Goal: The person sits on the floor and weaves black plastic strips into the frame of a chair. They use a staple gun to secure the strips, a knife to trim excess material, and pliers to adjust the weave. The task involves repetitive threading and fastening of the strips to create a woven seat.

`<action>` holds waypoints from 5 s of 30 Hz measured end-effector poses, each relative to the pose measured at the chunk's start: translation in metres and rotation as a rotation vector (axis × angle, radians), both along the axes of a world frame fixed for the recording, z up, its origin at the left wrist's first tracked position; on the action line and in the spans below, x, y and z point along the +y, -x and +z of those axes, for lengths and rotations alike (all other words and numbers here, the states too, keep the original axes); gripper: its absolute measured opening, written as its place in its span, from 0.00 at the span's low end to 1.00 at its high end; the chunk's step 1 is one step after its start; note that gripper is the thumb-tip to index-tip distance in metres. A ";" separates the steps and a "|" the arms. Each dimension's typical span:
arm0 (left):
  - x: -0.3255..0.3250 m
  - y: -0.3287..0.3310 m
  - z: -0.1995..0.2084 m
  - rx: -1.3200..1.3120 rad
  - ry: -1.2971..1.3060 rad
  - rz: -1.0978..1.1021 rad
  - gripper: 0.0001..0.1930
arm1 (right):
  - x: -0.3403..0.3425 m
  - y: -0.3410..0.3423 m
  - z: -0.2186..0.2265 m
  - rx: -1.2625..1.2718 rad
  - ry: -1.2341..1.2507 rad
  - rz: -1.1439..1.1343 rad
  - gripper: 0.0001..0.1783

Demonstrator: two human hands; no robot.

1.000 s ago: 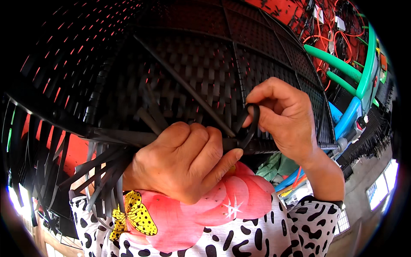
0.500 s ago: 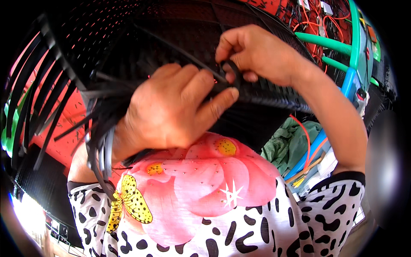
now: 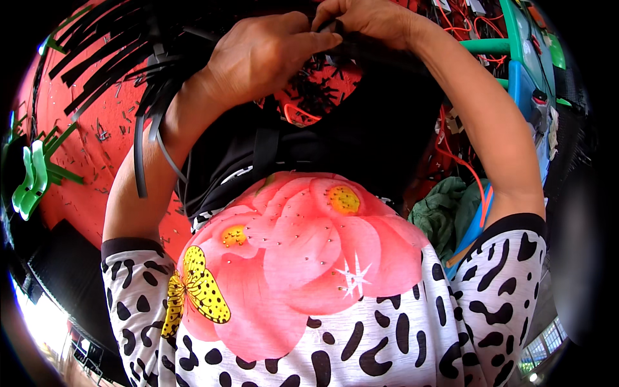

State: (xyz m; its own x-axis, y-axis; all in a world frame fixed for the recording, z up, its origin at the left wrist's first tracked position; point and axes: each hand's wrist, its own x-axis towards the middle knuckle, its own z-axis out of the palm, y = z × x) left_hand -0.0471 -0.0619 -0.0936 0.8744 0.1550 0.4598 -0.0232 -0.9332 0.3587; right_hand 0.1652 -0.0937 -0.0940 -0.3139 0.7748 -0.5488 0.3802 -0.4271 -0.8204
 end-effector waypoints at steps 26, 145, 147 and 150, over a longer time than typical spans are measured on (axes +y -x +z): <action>0.030 -0.017 -0.008 0.079 0.327 -0.046 0.18 | -0.061 0.035 0.013 -0.711 -1.441 -0.056 0.20; 0.084 -0.089 0.090 -0.012 0.054 0.042 0.08 | -0.003 -0.015 0.122 -0.519 -1.341 -0.238 0.07; 0.074 -0.095 0.101 0.178 0.325 0.194 0.11 | 0.010 -0.026 0.108 -0.364 -1.367 -0.180 0.06; 0.061 -0.088 0.106 0.234 0.358 0.255 0.10 | 0.011 -0.037 0.095 -0.345 -1.271 -0.176 0.05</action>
State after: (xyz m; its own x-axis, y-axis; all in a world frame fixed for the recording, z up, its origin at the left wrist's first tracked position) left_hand 0.0410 -0.0012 0.0120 0.8612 0.4901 0.1347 0.3095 -0.7158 0.6260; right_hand 0.2018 -0.0822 0.0013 -0.1493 0.8204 0.5520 0.6673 0.4955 -0.5560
